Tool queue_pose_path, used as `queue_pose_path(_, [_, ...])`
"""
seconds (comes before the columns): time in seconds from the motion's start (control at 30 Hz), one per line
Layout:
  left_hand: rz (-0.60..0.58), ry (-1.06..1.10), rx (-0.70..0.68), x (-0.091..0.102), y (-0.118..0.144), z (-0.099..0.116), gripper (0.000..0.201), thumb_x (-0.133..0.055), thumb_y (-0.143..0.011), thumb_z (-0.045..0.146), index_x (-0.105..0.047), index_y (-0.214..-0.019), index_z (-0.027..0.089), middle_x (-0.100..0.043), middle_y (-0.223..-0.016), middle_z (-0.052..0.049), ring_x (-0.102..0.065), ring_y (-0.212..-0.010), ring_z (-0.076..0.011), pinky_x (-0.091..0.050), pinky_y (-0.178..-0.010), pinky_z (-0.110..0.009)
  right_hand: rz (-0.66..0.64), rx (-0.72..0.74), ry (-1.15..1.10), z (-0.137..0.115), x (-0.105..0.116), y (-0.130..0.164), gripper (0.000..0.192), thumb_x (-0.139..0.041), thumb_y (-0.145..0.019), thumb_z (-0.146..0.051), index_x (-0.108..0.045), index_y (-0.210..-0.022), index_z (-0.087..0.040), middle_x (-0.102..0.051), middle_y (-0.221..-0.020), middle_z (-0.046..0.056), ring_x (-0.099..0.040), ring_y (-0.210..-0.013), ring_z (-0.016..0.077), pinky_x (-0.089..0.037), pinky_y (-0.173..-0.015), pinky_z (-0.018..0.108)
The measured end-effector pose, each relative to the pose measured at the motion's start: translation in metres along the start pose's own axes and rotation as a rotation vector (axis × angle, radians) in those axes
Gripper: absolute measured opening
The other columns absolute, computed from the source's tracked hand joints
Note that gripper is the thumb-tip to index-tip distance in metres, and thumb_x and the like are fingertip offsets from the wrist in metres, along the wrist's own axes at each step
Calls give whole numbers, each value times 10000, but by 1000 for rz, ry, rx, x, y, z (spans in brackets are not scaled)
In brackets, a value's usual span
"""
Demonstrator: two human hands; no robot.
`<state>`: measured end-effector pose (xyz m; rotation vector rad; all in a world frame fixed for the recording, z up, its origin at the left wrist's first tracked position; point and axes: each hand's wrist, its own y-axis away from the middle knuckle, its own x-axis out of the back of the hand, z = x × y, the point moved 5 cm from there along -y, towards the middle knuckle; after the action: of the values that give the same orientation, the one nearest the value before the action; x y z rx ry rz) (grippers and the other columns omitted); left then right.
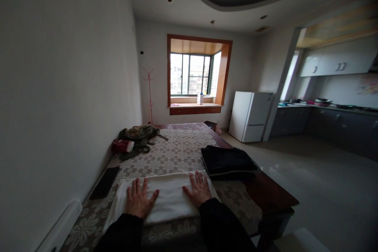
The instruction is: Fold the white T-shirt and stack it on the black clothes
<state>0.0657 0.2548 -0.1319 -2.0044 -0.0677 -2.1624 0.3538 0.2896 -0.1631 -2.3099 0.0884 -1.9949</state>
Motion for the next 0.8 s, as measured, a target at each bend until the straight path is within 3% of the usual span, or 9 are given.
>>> queue_pose_path(0.13, [-6, 25, -36, 4, 4, 1, 858, -262, -910, 686, -239, -1582, 153, -172, -1671, -186, -116, -1546, -373, -38, -1219, -583, -14, 79, -31, -4, 11, 5, 801, -257, -980, -661, -224, -1601, -157, -191, -1665, 124, -140, -1533, 306, -77, -1222, 476])
queue_pose_path(0.3, [-27, 87, -300, 2, 11, 34, 679, -270, -963, 498, -285, -1573, 199, -229, -1672, -90, -133, -1548, -340, -68, -1228, -601, -107, 356, -144, -46, 18, 12, 635, -243, -1015, -486, -197, -1607, -260, -192, -1669, 5, -142, -1537, 233, -137, -1225, 447])
queue_pose_path(0.4, [-23, 108, -378, -7, 11, 61, 638, -289, -968, 440, -297, -1569, 230, -272, -1662, -48, -170, -1545, -301, -115, -1240, -556, -128, 353, -161, -78, 16, 9, 637, -320, -995, -409, -222, -1602, -242, -178, -1669, 17, -125, -1540, 260, -125, -1224, 492])
queue_pose_path(0.5, [-14, 121, -399, -14, 7, 77, 620, -284, -967, 377, -299, -1568, 227, -290, -1656, -46, -187, -1540, -299, -138, -1235, -570, -103, 335, -148, -97, 11, 5, 603, -285, -1013, -358, -258, -1593, -197, -183, -1663, 51, -116, -1542, 258, -101, -1227, 508])
queue_pose_path(0.8, [-31, 130, -405, -26, -1, 75, 621, -264, -975, 358, -237, -1586, 247, -273, -1664, -23, -165, -1547, -274, -111, -1241, -561, -89, 336, -128, -95, 0, 3, 594, -197, -1045, -405, -248, -1595, -189, -204, -1660, 50, -116, -1543, 249, -72, -1230, 500])
